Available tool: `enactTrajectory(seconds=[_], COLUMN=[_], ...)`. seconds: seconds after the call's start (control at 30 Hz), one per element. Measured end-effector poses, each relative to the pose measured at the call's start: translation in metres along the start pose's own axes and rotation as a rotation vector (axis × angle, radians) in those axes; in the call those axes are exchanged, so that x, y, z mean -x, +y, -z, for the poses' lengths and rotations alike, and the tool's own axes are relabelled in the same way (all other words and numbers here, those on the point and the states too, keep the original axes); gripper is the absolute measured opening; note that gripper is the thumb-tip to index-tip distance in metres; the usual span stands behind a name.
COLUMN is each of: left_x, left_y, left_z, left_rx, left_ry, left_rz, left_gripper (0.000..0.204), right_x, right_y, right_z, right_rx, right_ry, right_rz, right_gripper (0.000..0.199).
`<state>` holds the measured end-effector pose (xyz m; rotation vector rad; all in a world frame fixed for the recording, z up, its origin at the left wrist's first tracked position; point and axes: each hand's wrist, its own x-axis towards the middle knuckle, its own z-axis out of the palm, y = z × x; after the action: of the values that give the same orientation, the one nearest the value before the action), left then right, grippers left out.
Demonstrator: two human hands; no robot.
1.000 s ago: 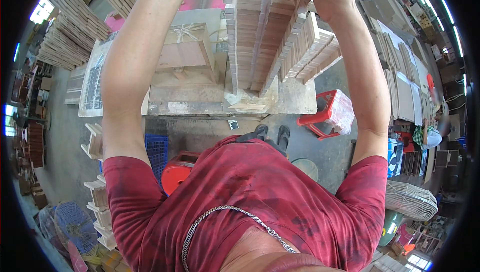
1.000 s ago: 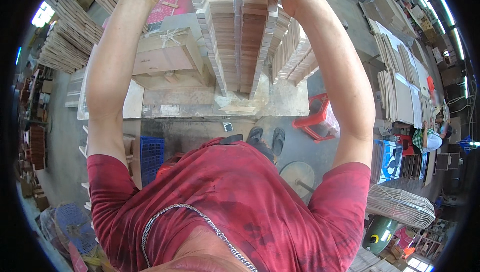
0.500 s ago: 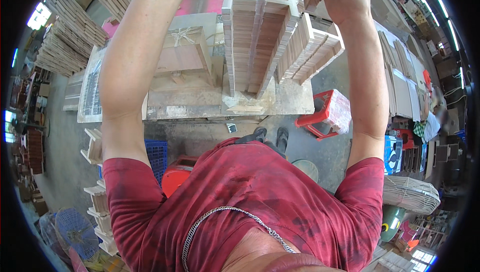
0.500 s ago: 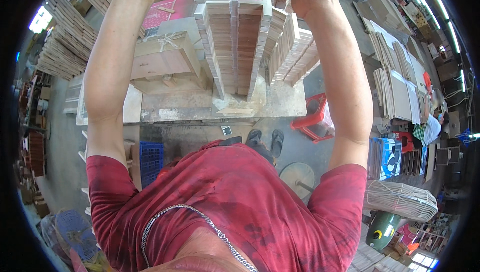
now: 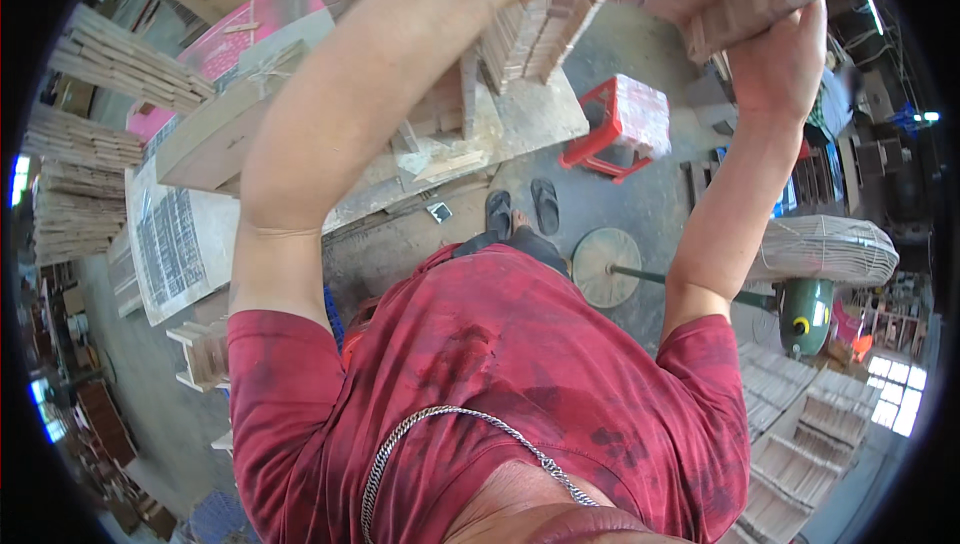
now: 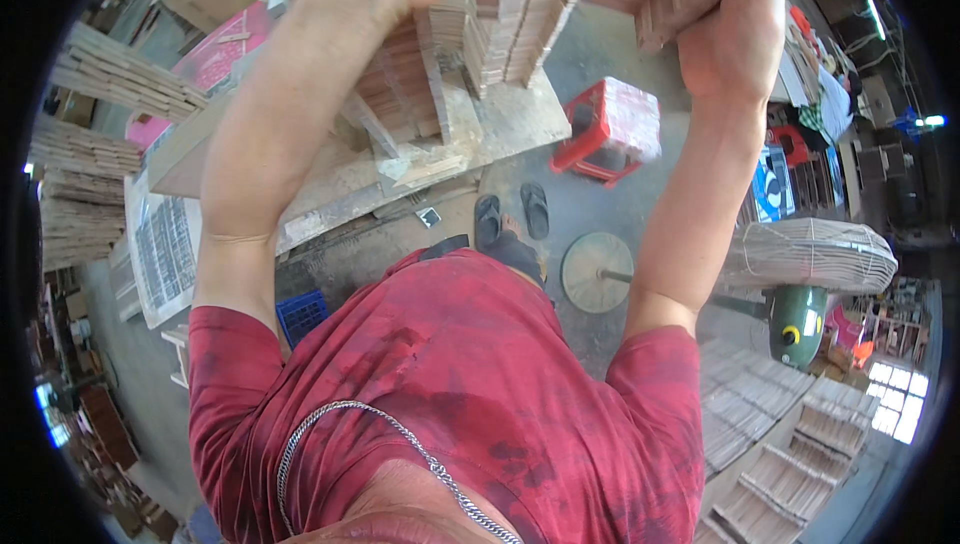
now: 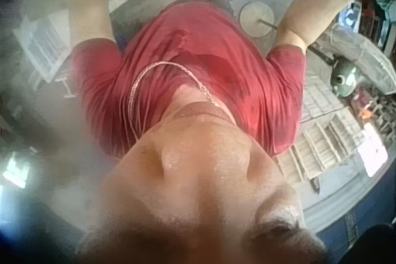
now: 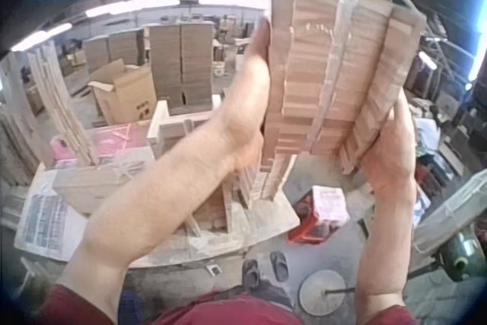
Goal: Applying glue to wooden pieces and assembling them into furniture components.
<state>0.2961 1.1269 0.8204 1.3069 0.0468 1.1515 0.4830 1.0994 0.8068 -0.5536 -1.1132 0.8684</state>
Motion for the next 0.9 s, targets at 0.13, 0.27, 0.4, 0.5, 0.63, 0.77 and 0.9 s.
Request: enactTrajectory(seconds=[0.13,0.27,0.4,0.5,0.63,0.77,0.9], left_x=[-0.008,0.037,0.083,0.121,0.160,0.193,0.222], left_y=[-0.100,-0.157,-0.252,-0.307,-0.380,-0.431,-0.478], left_z=[0.025,0.018,0.046,0.062,0.074,0.085,0.099], left_rx=[0.272,0.071,-0.092,-0.204,-0.352,-0.337,-0.339], left_ry=[-0.099,0.220,0.335,0.439,0.511,0.566,0.602], left_rz=[0.196,0.141,0.280,0.303,0.354,0.349,0.401], left_gripper=[0.077,0.067,0.056,0.056,0.070,0.088,0.095], right_x=[0.046,0.087,0.140,0.181,0.214,0.238,0.256], right_y=[0.017,0.087,0.159,0.223,0.274,0.324,0.361], right_z=[0.060,0.126,0.196,0.252,0.293,0.323,0.348], right_rx=[0.147,0.156,0.090,0.076,0.062,0.060,0.022], right_ry=[0.329,0.376,0.393,0.396,0.412,0.457,0.501], right_rz=[-0.135,-0.175,-0.287,-0.373,-0.456,-0.554,-0.610], right_gripper=[0.049,0.050,0.057,0.059,0.065,0.069,0.061])
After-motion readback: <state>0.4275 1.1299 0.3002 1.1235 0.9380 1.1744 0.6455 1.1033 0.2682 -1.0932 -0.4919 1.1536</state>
